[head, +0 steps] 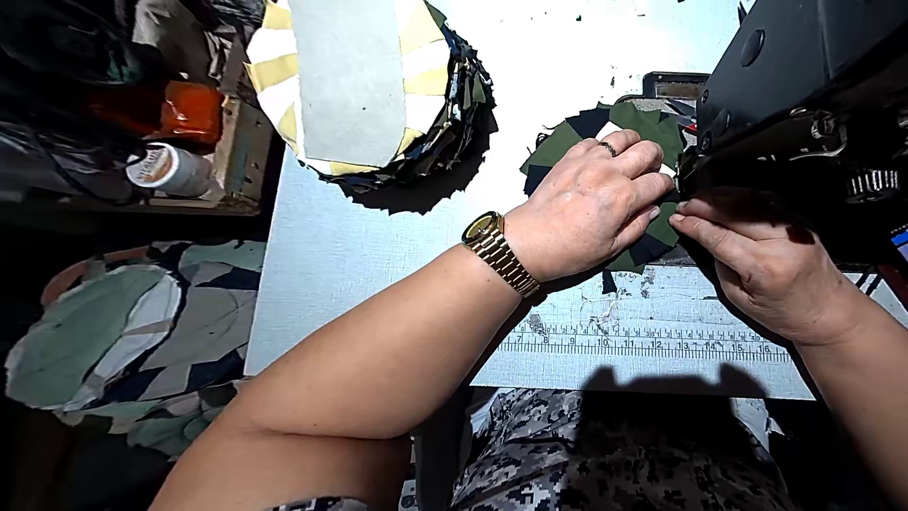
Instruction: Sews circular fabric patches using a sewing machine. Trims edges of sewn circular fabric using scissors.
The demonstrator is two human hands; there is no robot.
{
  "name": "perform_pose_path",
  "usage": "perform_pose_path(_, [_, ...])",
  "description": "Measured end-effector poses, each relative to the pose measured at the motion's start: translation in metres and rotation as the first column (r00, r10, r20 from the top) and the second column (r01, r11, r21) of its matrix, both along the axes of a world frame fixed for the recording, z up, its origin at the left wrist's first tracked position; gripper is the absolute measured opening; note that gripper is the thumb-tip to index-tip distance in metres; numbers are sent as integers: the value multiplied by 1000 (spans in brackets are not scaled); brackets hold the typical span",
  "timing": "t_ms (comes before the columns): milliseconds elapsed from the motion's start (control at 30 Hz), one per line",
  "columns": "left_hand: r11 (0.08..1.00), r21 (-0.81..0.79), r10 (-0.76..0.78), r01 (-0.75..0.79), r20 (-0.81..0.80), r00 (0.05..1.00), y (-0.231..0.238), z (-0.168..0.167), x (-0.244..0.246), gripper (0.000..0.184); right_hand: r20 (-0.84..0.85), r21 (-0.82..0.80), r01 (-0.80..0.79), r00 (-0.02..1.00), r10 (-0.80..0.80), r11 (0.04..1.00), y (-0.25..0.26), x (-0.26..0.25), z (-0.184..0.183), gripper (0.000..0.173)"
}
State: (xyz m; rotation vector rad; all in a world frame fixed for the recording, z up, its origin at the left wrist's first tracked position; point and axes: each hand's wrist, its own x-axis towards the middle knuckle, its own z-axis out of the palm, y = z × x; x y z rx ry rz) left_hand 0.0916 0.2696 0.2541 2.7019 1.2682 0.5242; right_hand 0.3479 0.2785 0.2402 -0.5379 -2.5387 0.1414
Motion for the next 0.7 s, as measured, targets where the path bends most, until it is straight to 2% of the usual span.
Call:
perform_pose_path(100, [1000,-2,11,-11,-16,1000,-2,1,-3,43,17,-23,8,1000,-8,1000,0,0,0,33])
perform_pose_path(233, [994,-20,-108,110,91,990,4,3,-17,38,14,-38,19,1000,-18,999,1,0,0,33])
perform_pose_path(333, [982,-50,-178,184,102,979,8,2,-22,37,19,-33,40,999,-39,999,0,-1,1,32])
perform_pose_path(533, [992,-27,-123,125,49,991,7,4,-16,37,-41,-4,8,999,-8,1000,0,0,3,30])
perform_pose_path(700, [998,-20,-60,60,22,998,4,3,-11,38,16,-34,-7,1000,7,999,-2,0,1,33])
